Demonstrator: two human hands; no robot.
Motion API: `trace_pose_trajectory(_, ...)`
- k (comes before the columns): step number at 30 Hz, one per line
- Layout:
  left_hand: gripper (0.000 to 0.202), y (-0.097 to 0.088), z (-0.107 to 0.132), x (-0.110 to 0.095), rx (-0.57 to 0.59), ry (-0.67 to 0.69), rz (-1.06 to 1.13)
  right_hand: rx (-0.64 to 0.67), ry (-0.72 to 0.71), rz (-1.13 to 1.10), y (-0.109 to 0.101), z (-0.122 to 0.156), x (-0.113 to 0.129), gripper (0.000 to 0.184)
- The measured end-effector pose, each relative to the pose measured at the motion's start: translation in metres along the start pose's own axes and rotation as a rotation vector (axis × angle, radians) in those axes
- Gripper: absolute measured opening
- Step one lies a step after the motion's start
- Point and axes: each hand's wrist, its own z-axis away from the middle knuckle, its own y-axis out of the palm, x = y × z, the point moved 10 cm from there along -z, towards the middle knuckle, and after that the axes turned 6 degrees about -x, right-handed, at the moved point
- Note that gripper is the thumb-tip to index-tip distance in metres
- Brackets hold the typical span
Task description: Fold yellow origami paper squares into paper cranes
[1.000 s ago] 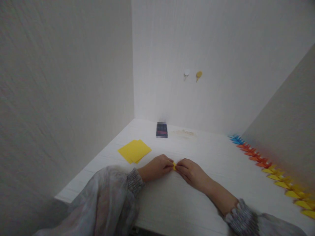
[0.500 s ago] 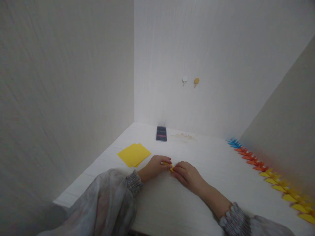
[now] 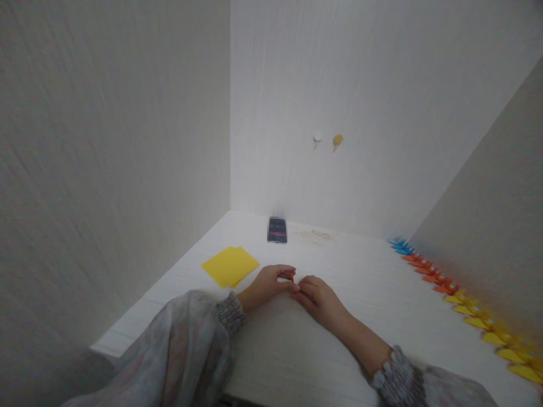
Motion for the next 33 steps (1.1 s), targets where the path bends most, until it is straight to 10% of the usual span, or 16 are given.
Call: trace_pose_trajectory(33,0.034,-0.003,-0.001,-0.003,-0.024,0.033,-0.035,-0.036,0.132,-0.206,-0.009,-0.001,-0.007,0.02)
